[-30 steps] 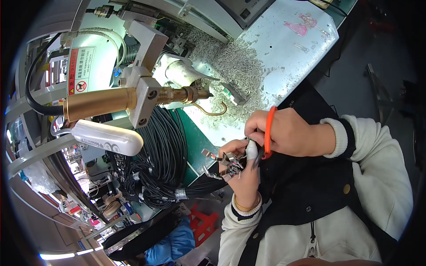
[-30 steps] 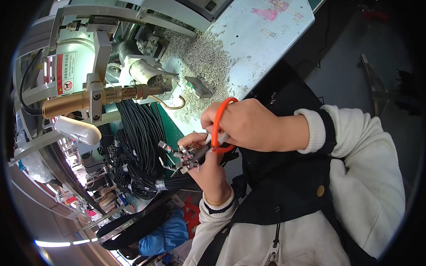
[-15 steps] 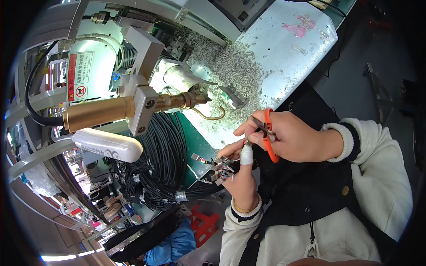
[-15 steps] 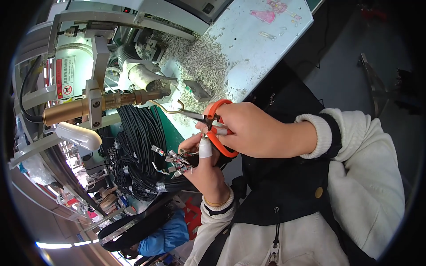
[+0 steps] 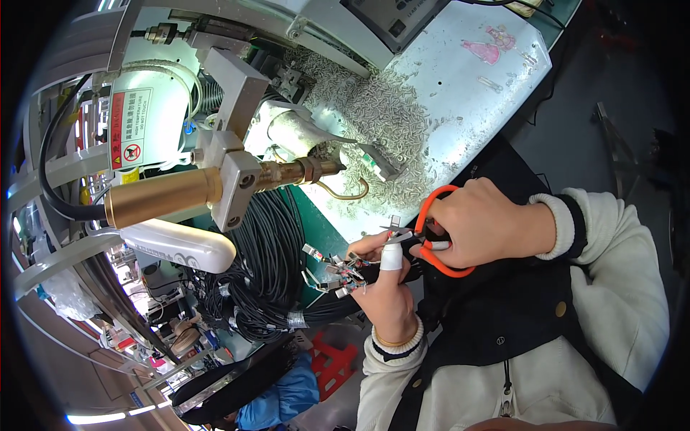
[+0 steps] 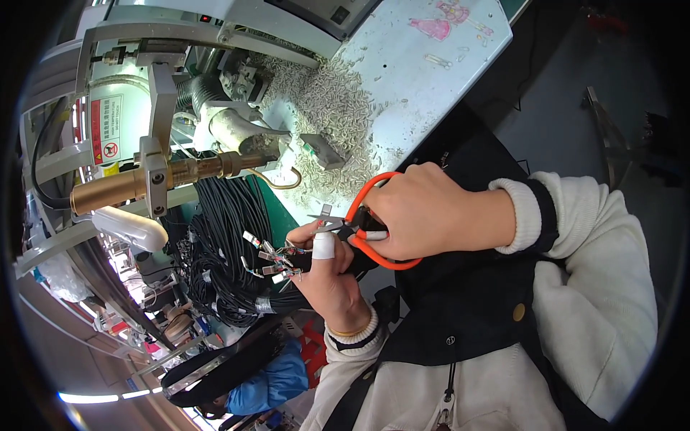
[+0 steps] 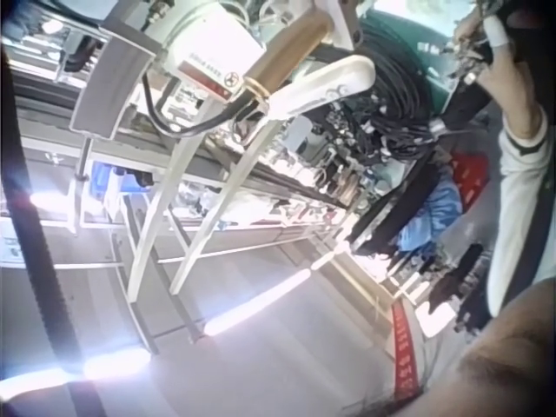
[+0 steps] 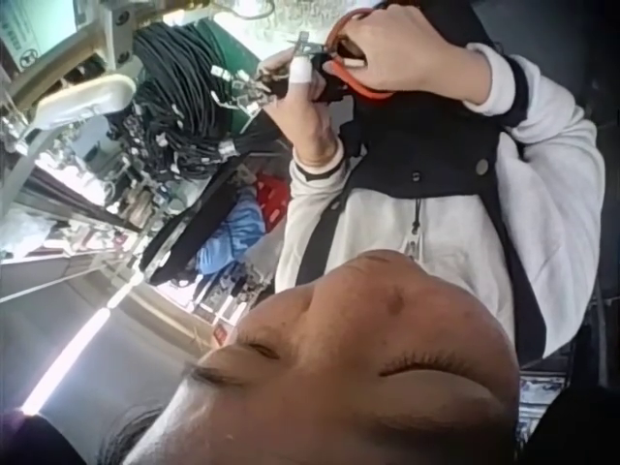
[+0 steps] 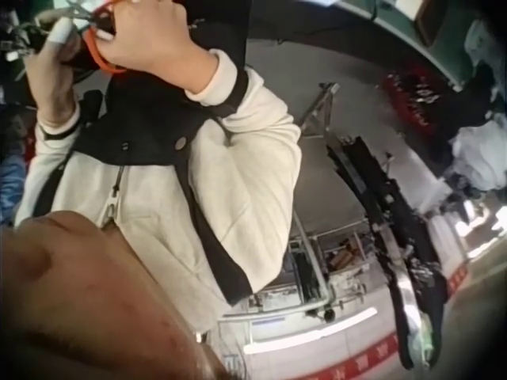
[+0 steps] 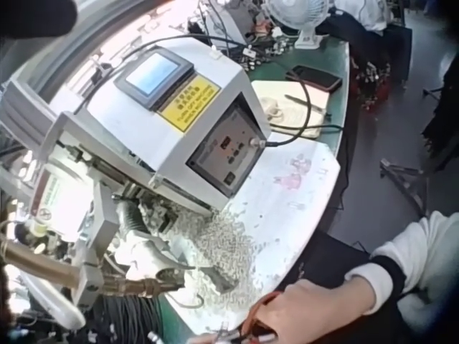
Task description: The person uses shears to trim the ends of wires on a bundle of cables, sets them aside, and then picks up a new bundle to repeat the process.
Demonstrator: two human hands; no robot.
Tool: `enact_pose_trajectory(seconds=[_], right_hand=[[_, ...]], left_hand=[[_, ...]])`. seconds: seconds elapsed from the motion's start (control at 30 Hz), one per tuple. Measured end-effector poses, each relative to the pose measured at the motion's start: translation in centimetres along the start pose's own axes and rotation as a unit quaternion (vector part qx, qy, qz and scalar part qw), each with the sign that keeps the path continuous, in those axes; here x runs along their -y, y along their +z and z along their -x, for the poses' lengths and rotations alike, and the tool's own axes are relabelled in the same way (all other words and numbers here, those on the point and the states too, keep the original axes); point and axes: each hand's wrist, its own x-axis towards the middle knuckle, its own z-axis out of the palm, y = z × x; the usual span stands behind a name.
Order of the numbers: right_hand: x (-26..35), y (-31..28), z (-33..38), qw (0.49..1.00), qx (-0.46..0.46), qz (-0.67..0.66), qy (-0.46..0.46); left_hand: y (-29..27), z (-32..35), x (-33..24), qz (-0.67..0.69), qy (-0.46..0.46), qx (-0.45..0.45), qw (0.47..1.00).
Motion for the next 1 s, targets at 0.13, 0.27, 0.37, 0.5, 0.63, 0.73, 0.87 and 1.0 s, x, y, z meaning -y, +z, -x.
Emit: enact_pose_trajectory(seconds=[0.13, 0.27, 0.37, 0.5, 0.63, 0.73, 0.87, 1.0], right_hand=[[-0.9, 1.1, 0.0, 1.000, -0.001, -0.016, 0.018], [-1.5, 1.4, -0.5, 0.985, -0.062, -0.157, 0.023], [-1.7, -0.1, -1.7, 0.955, -0.103, -0.275, 0.052], [-1.4, -0.7, -4.4, 0.953, -0.168, -0.249, 0.038], [-1.3, -1.8, -6.6, 0.931, -0.054, -0.344, 0.110], [-1.7, -1.3, -7.0, 0.938, -0.074, -0.328, 0.087], [-1.6, -1.3, -7.1, 0.953, -0.085, -0.280, 0.079], [-1.9, -0.6, -7.2, 0.963, -0.110, -0.236, 0.062]], left_hand=[[-0.3, -1.4, -0.6, 0.050, -0.054, 0.036, 0.997], [-1.2, -4.5, -0.4, 0.101, -0.142, 0.083, 0.981], [-0.9, -6.8, 0.2, 0.146, -0.182, 0.114, 0.966], [-0.6, -8.0, 0.2, 0.128, -0.187, 0.122, 0.966], [-0.6, -8.4, 0.0, 0.120, -0.171, 0.122, 0.970], [-0.8, -8.9, -0.2, 0.103, -0.176, 0.134, 0.970], [-0.7, -8.9, -0.5, 0.083, -0.171, 0.136, 0.972], [-0.9, -9.0, -0.5, 0.048, -0.159, 0.142, 0.976]])
